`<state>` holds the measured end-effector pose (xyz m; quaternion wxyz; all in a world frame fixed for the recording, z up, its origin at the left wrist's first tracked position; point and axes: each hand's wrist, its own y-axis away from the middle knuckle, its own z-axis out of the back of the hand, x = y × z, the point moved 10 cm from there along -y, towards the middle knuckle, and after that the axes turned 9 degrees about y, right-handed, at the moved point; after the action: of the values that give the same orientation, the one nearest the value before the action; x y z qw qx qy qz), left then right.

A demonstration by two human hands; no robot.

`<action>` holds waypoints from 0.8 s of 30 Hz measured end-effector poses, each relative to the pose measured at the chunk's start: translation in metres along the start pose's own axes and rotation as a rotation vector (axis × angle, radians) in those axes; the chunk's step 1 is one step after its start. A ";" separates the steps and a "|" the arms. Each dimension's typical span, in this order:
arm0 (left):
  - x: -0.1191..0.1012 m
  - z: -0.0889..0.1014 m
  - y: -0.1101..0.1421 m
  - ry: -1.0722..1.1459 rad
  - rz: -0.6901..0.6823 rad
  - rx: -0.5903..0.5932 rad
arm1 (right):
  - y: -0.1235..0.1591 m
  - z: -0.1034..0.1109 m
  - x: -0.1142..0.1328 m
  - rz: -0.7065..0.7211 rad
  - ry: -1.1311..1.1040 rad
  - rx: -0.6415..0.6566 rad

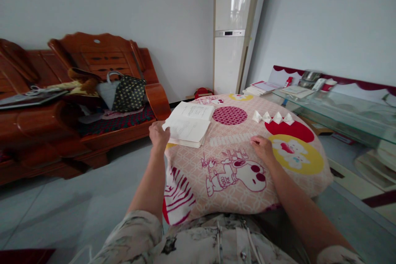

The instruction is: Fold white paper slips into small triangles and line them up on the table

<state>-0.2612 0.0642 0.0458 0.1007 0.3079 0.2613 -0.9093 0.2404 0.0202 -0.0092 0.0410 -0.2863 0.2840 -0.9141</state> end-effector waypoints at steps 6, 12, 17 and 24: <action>-0.074 -0.073 0.056 0.413 -0.345 0.619 | 0.001 0.002 0.002 0.003 0.015 -0.008; -0.068 -0.085 0.054 0.495 -0.271 0.673 | 0.000 0.002 0.004 0.018 0.008 0.007; -0.066 -0.081 0.051 0.529 -0.216 0.669 | 0.001 0.001 0.001 0.007 0.005 0.006; -0.056 -0.084 0.053 0.619 -0.100 0.631 | 0.001 0.002 0.001 0.001 0.011 0.005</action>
<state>-0.1557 0.0662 0.0018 -0.1253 0.5684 0.0036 -0.8132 0.2404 0.0179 -0.0078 0.0407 -0.2808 0.2823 -0.9164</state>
